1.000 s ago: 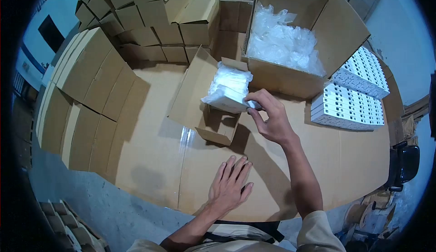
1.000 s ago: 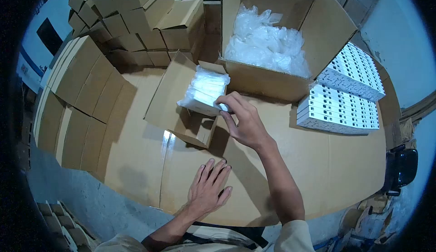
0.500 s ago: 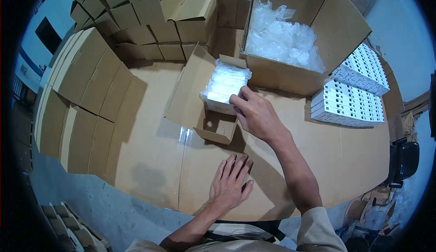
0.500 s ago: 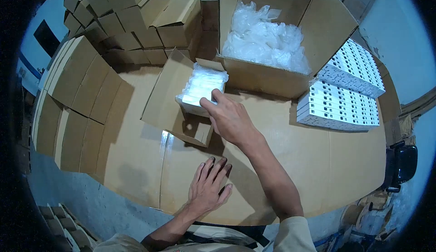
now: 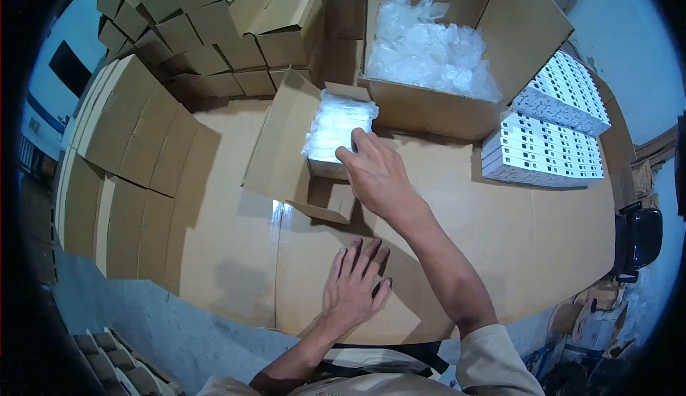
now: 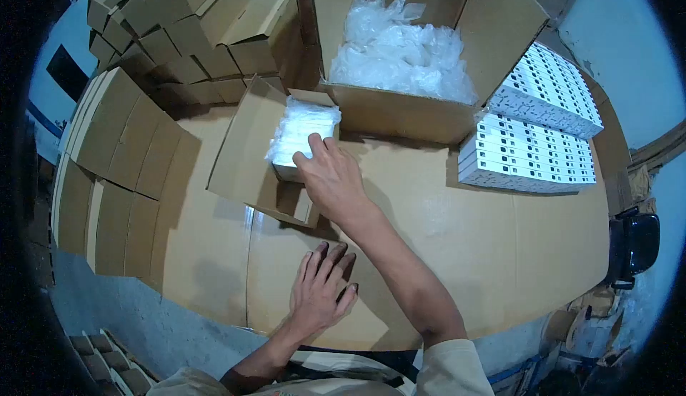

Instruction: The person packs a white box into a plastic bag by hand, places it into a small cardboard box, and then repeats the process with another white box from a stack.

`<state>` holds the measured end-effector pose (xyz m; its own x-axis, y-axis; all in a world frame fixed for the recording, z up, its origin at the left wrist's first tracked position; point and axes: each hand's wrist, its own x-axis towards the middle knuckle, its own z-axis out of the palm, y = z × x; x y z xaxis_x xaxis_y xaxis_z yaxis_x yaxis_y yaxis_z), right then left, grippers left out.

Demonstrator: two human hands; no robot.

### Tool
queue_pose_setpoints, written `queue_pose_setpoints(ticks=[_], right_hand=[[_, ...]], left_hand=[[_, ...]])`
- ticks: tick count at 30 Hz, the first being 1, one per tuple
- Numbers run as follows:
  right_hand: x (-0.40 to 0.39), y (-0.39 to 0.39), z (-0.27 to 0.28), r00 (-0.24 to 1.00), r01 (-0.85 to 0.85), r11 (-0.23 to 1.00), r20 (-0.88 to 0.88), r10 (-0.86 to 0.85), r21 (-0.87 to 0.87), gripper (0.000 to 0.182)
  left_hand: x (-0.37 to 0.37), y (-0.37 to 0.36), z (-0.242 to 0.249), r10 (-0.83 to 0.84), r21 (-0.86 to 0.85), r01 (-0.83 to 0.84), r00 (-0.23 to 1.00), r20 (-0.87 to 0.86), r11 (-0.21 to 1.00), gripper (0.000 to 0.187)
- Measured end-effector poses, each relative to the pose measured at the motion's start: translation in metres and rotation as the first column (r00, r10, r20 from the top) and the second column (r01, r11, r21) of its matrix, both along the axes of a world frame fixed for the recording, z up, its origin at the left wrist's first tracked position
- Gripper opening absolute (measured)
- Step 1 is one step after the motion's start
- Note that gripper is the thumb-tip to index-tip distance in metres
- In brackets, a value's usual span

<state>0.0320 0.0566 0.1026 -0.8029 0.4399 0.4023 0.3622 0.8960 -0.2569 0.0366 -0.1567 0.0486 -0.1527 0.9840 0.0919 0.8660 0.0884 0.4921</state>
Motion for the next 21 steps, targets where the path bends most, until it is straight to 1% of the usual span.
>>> queue_pose_setpoints(ticks=[2, 5, 6, 9, 11, 12, 15, 18, 21], right_hand=[[0.002, 0.002, -0.002, 1.0, 0.007, 1.0, -0.002, -0.007, -0.006, 0.013], [0.004, -0.001, 0.006, 0.998, 0.039, 0.999, -0.05, -0.04, -0.03, 0.016], [0.007, -0.003, 0.014, 0.999, 0.033, 0.996, 0.014, -0.032, -0.087, 0.02], [0.023, -0.003, 0.021, 0.999, -0.007, 0.984, 0.042, 0.015, -0.175, 0.026], [0.037, 0.002, 0.016, 0.999, -0.017, 0.979, -0.032, 0.011, -0.202, 0.033], [0.045, 0.005, 0.014, 0.998, -0.023, 0.977, -0.067, 0.009, -0.213, 0.038], [0.075, 0.016, 0.014, 0.999, -0.029, 0.962, -0.039, 0.019, -0.271, 0.044], [0.108, 0.028, 0.016, 0.999, 0.026, 0.954, -0.017, -0.032, -0.299, 0.043], [0.142, 0.04, 0.022, 0.992, 0.08, 0.946, -0.068, -0.107, -0.315, 0.043]], left_hand=[[0.0, 0.001, -0.002, -0.001, 0.01, 0.001, 1.0, -0.003, 1.0, 0.064], [0.002, 0.002, -0.002, 0.003, 0.014, -0.003, 1.0, -0.015, 1.0, 0.063], [0.004, 0.004, -0.003, 0.005, 0.021, -0.004, 1.0, -0.023, 1.0, 0.062], [0.005, 0.011, -0.008, -0.008, 0.05, 0.011, 0.998, -0.061, 0.999, 0.062], [0.006, 0.021, -0.008, -0.014, 0.025, 0.016, 0.999, -0.051, 1.0, 0.06], [0.006, 0.028, -0.008, -0.017, 0.016, 0.017, 0.999, -0.045, 1.0, 0.059], [0.008, 0.055, -0.013, -0.019, 0.089, 0.02, 1.0, -0.007, 0.996, 0.064], [0.013, 0.092, -0.014, -0.006, 0.079, 0.009, 0.999, -0.033, 0.997, 0.065], [0.015, 0.127, -0.02, 0.01, 0.127, -0.002, 0.998, -0.065, 0.992, 0.064]])
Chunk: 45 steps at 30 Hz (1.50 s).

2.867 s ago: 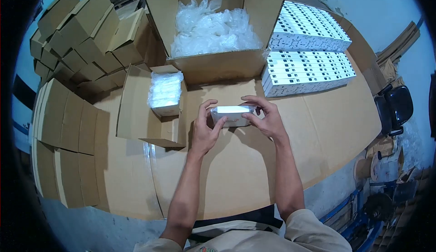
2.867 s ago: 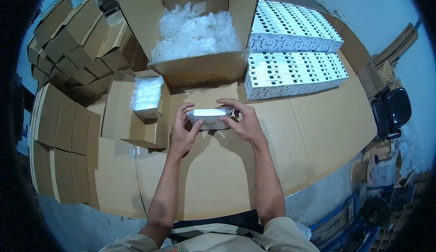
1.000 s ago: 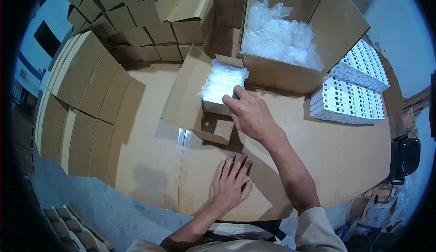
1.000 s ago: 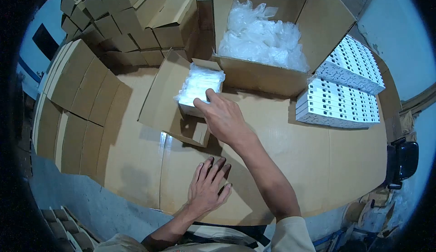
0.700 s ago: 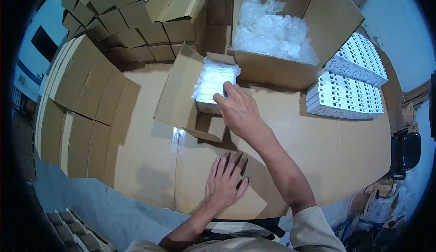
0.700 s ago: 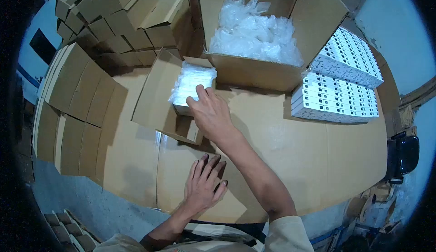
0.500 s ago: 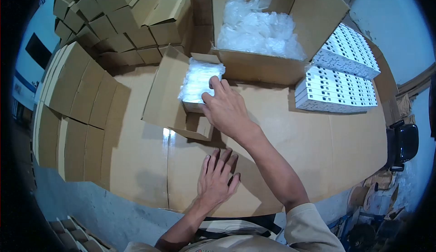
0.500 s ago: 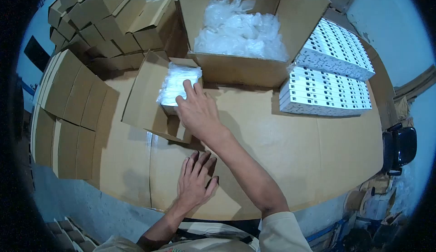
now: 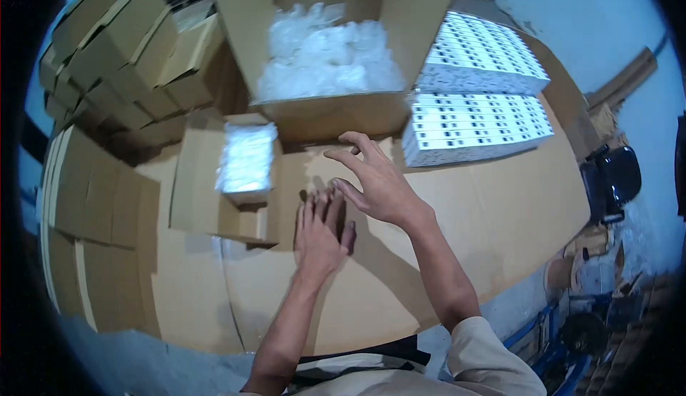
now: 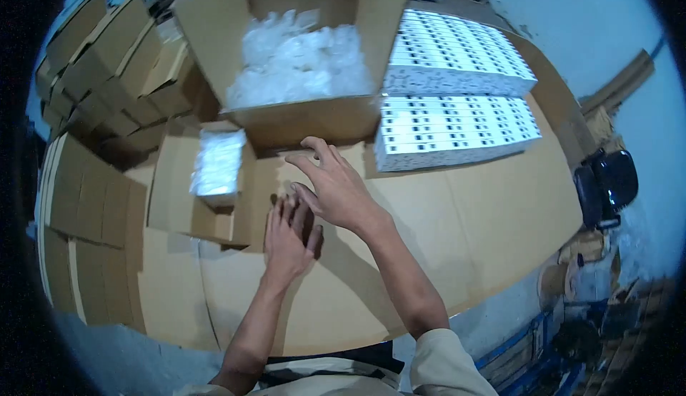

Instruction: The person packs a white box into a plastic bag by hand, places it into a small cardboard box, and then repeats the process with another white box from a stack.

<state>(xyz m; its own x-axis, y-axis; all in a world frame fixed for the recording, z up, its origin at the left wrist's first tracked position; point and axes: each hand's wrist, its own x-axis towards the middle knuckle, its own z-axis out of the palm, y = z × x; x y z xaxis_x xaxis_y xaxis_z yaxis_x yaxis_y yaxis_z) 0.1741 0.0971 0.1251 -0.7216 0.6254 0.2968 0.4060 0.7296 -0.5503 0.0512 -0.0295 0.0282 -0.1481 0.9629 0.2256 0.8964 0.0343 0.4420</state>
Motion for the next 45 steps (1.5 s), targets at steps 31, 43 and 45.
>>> queue_pose_setpoints(ticks=[31, 43, 45], right_hand=[[0.086, 0.156, -0.013, 0.807, 0.564, 0.686, -0.128, -0.577, 0.46, 0.052], [0.097, 0.165, -0.015, 0.823, 0.567, 0.639, -0.345, -0.45, 0.52, 0.043], [0.1, 0.166, -0.015, 0.825, 0.565, 0.658, -0.338, -0.452, 0.499, 0.043]], left_hand=[[-0.007, 0.067, -0.001, -0.032, 0.004, 0.032, 0.999, -0.016, 0.999, 0.057], [-0.006, 0.067, 0.0, -0.033, -0.001, 0.033, 0.999, -0.01, 0.999, 0.057], [-0.006, 0.066, 0.001, -0.034, 0.0, 0.034, 0.999, -0.013, 0.999, 0.056]])
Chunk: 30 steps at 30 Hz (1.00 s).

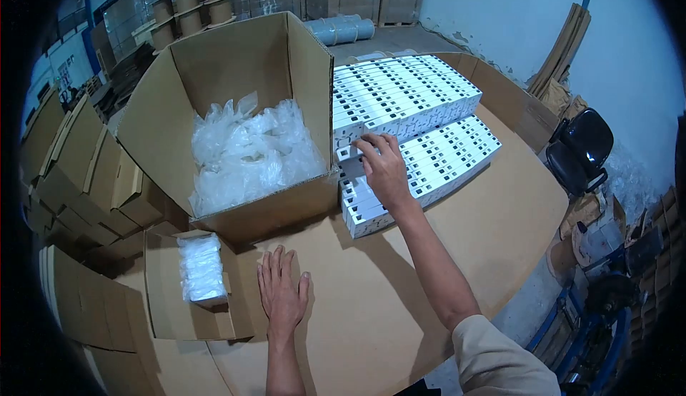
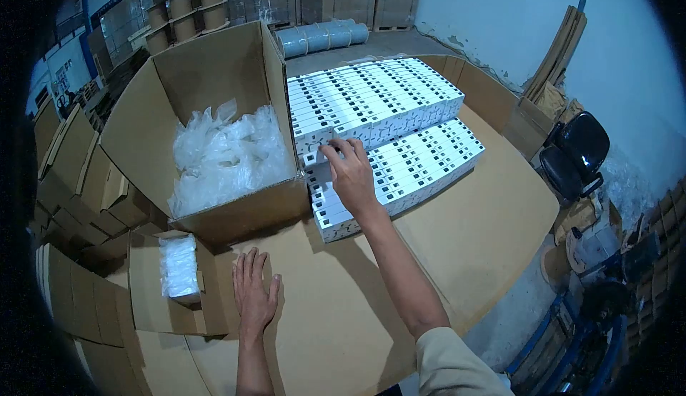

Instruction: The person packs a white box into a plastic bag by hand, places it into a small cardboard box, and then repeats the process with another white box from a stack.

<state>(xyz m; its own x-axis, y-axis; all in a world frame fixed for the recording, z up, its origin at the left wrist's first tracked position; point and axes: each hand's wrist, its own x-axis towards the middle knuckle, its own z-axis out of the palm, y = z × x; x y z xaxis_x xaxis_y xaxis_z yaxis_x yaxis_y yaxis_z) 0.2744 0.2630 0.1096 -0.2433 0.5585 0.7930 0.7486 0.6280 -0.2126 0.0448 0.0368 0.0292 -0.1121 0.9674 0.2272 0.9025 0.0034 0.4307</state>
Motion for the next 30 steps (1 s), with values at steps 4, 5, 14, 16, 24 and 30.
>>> queue_pose_setpoints(ticks=[4, 5, 14, 16, 24, 30], right_hand=[[0.009, -0.001, -0.004, 0.999, 0.013, 1.0, 0.041, -0.013, 0.001, 0.039], [0.01, -0.003, -0.005, 0.998, 0.02, 1.0, 0.06, -0.021, 0.019, 0.038], [0.016, -0.064, 0.013, 0.996, 0.017, 0.986, -0.08, -0.031, -0.167, 0.042], [0.015, -0.081, 0.014, 0.991, -0.006, 0.985, -0.136, -0.018, -0.174, 0.043], [-0.021, -0.155, 0.019, 0.969, -0.134, 0.944, -0.241, 0.061, -0.302, 0.044], [-0.06, -0.189, -0.009, 0.962, -0.221, 0.892, -0.237, 0.134, -0.393, 0.041]], left_hand=[[0.001, 0.0, 0.004, -0.001, -0.02, 0.001, 1.0, 0.017, 1.0, 0.055], [0.001, 0.0, 0.005, -0.002, -0.031, 0.003, 1.0, 0.027, 1.0, 0.055], [-0.003, -0.003, 0.002, -0.022, -0.03, 0.024, 0.999, 0.047, 0.999, 0.057], [-0.004, -0.005, 0.0, -0.041, 0.011, 0.04, 0.997, 0.07, 0.999, 0.053], [-0.007, -0.014, 0.012, -0.046, 0.098, -0.015, 0.808, 0.588, 0.995, 0.026], [-0.014, -0.014, 0.005, -0.034, 0.129, -0.148, 0.52, 0.853, 0.981, 0.021]])
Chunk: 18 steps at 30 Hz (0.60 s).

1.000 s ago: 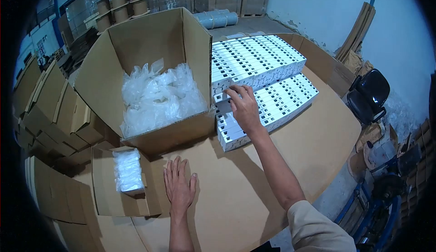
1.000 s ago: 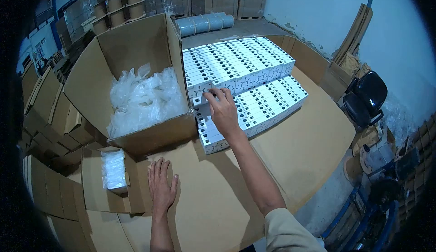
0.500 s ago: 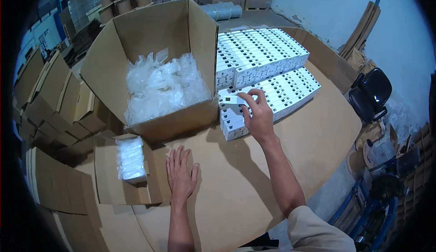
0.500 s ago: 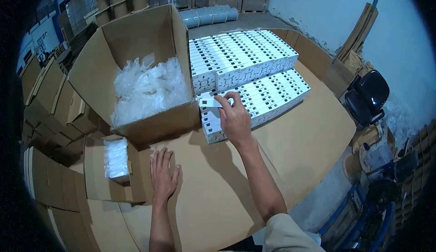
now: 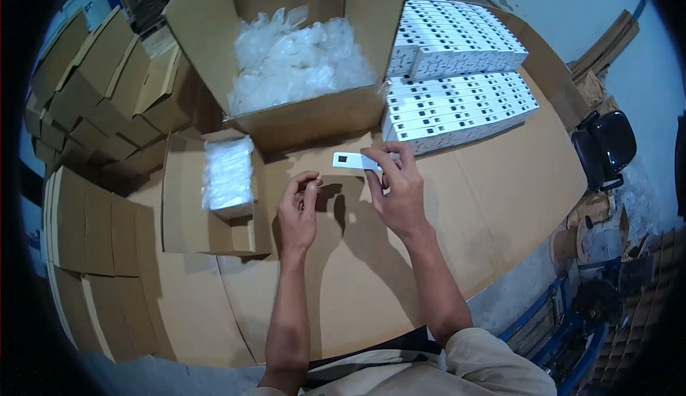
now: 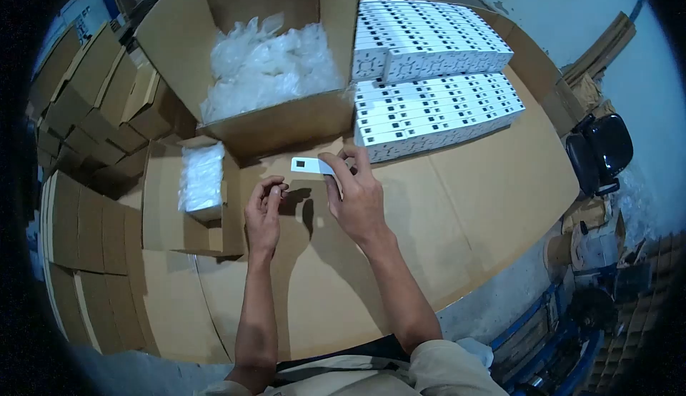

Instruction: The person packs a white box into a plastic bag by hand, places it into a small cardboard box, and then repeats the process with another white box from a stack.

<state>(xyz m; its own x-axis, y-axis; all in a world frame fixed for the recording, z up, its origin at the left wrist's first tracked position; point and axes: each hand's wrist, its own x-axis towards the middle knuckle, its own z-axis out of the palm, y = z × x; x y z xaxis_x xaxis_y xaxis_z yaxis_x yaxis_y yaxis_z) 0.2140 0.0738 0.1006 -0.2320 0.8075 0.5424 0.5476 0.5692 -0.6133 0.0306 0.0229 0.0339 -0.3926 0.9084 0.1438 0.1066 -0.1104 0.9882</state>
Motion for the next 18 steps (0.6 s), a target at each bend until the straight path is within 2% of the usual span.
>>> queue_pose_setpoints(ticks=[6, 9, 11, 14, 18], right_hand=[[-0.029, -0.006, -0.037, 0.989, -0.141, 0.989, -0.048, 0.14, -0.035, 0.04], [-0.03, -0.006, -0.048, 0.972, -0.222, 0.973, -0.099, 0.215, -0.069, 0.037], [-0.029, -0.008, -0.046, 0.956, -0.273, 0.955, -0.144, 0.255, -0.119, 0.033], [-0.027, 0.0, -0.057, 0.954, -0.262, 0.957, -0.182, 0.237, -0.128, 0.025], [-0.031, 0.011, -0.073, 0.906, -0.268, 0.919, -0.399, 0.14, -0.287, 0.015]], left_hand=[[-0.017, 0.005, -0.01, -0.027, 0.004, 0.027, 0.991, 0.131, 1.0, 0.024], [-0.019, 0.006, -0.009, -0.02, -0.05, 0.027, 0.991, 0.134, 0.998, 0.026], [-0.024, 0.009, -0.012, -0.06, -0.081, 0.078, 0.978, 0.202, 0.994, 0.027], [-0.028, 0.012, -0.012, -0.074, -0.12, 0.1, 0.976, 0.204, 0.988, 0.026], [-0.023, 0.012, -0.005, -0.088, -0.114, 0.112, 0.976, 0.199, 0.987, 0.034]])
